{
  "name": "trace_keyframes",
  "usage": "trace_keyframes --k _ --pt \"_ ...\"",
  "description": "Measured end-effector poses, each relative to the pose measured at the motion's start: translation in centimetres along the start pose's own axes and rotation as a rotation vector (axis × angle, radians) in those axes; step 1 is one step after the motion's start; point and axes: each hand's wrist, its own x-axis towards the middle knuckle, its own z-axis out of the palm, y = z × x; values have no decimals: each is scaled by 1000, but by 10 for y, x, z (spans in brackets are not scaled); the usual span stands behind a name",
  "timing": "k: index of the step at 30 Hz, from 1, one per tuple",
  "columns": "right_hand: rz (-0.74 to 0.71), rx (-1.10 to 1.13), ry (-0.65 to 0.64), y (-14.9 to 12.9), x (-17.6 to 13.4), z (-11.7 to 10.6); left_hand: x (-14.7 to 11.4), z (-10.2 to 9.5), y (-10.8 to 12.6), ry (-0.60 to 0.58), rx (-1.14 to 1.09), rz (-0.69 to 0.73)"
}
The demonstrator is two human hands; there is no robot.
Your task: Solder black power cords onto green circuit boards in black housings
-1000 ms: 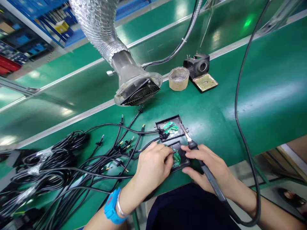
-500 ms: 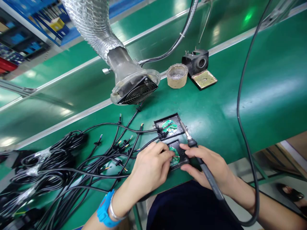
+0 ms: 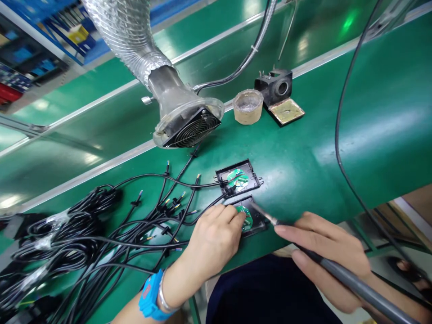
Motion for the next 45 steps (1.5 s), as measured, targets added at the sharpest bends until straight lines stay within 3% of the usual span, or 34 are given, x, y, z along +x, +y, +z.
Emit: trace_keyframes --k 5,25,30,35,45 --pt "-11 86 -39 4 0 -2 1 0 0 -13 -2 4" --pt "-33 -16 -106 5 6 0 0 4 -4 33 -56 13" --pt "-86 -95 -80 4 -1 6 1 4 -3 26 -49 -5" --pt "-244 -171 -118 6 -4 9 1 6 -4 13 -50 -16" --pt "-277 -207 -120 7 -5 11 0 6 -4 13 -45 -14"
